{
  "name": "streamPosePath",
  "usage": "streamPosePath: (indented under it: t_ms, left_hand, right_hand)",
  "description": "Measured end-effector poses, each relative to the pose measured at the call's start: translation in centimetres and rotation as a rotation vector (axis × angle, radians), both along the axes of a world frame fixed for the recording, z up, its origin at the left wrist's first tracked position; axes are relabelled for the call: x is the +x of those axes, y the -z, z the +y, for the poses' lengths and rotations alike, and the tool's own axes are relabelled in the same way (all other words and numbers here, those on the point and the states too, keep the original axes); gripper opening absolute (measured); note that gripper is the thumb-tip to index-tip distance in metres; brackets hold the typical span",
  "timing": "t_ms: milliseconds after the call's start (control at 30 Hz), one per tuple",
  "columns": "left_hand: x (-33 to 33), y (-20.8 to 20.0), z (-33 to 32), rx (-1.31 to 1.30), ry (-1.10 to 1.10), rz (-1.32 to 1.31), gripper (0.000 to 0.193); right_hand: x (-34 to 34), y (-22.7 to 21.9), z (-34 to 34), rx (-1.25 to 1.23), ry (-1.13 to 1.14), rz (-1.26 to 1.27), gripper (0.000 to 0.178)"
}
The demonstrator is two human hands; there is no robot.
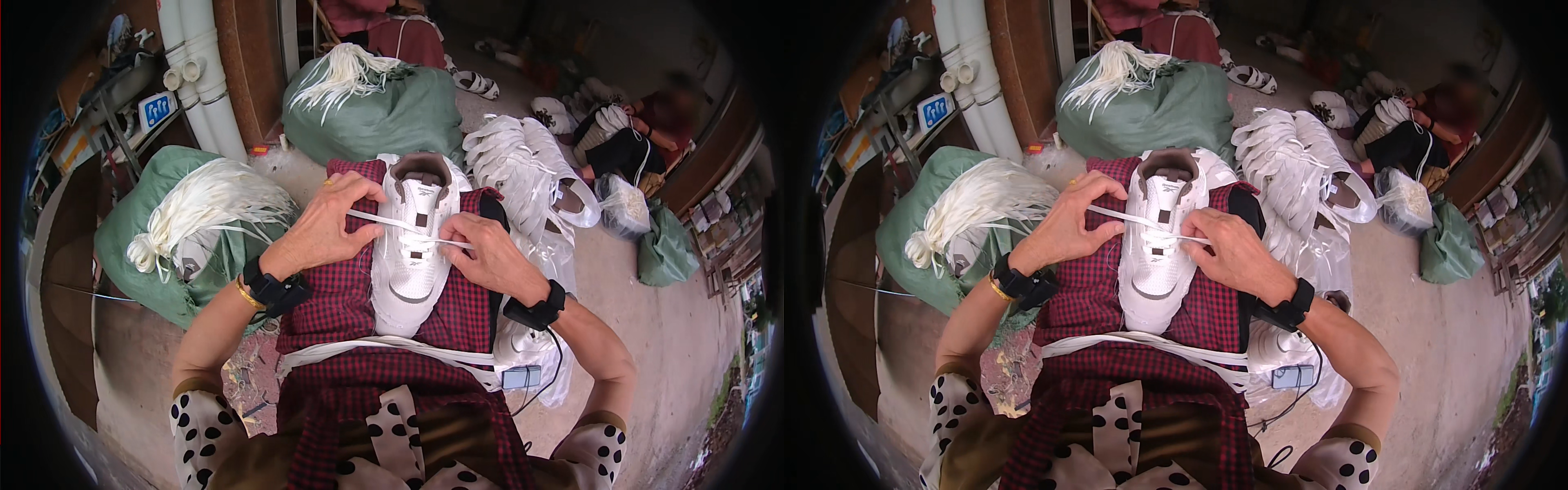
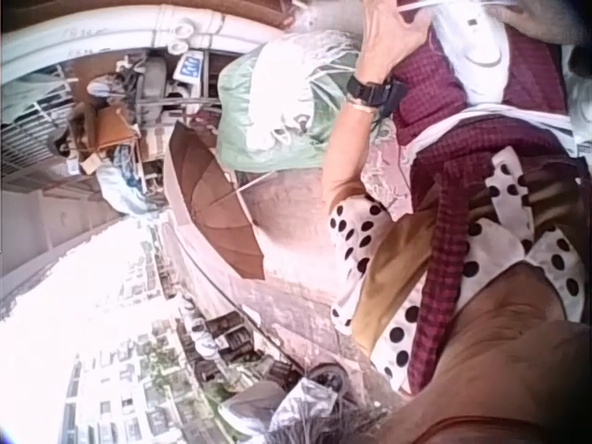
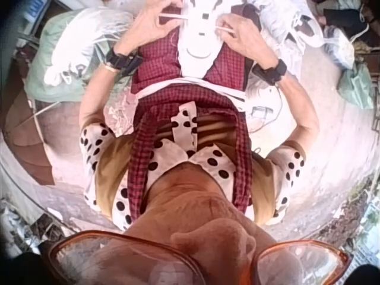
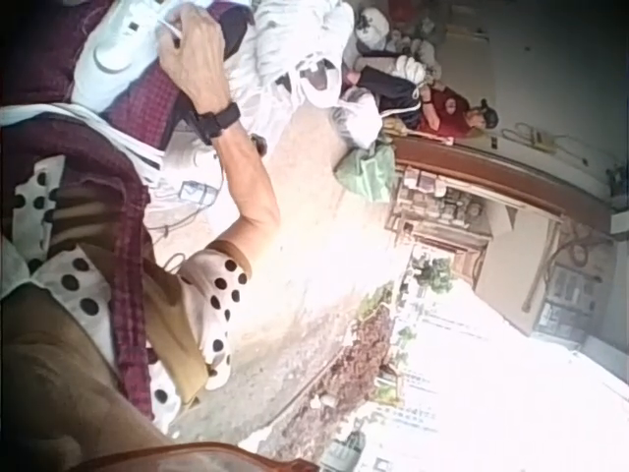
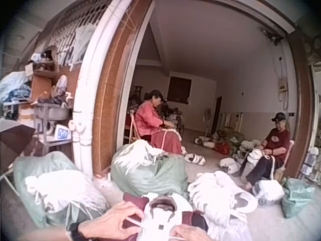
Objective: Lacing white sneakers by hand at a manufacturing station.
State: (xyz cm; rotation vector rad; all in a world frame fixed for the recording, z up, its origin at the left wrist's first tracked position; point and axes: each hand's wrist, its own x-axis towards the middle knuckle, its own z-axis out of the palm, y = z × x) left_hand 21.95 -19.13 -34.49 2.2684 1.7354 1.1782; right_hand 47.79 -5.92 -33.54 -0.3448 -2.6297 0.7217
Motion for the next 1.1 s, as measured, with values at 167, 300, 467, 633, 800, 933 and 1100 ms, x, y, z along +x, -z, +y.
streamPosePath:
  t_ms: [167,300,467,633,800,933,1100]
  left_hand:
    - [2.0,0.9,0.5,-0.118,0.069,-0.144,0.019]
    - [1.2,1.0,1.4,-0.06,0.128,0.009,0.017]
    - [0.1,1.6,2.5,-0.413,0.072,-0.286,0.025]
    - [1.9,1.1,2.1,-0.329,0.044,-0.281,0.022]
    - [2.6,1.8,3.5,-0.358,0.043,-0.418,0.019]
    - [2.9,1.9,3.2,-0.28,0.076,-0.402,0.015]
    - [2.4,1.7,2.8,-0.321,0.126,-0.344,0.013]
  right_hand:
    - [-1.5,-1.2,-0.1,0.142,-0.003,0.14,0.021]
    - [-1.6,-1.4,0.5,0.307,-0.057,0.01,0.024]
    - [-1.6,-1.2,0.8,0.335,-0.053,-0.073,0.024]
    - [-1.2,-1.3,0.4,0.251,0.009,-0.224,0.025]
    - [-1.2,-2.5,0.6,0.338,0.029,-0.31,0.024]
    - [-0.4,-1.8,1.3,0.09,-0.034,-0.157,0.022]
    - [0.6,-1.9,0.6,-0.013,-0.013,-0.152,0.016]
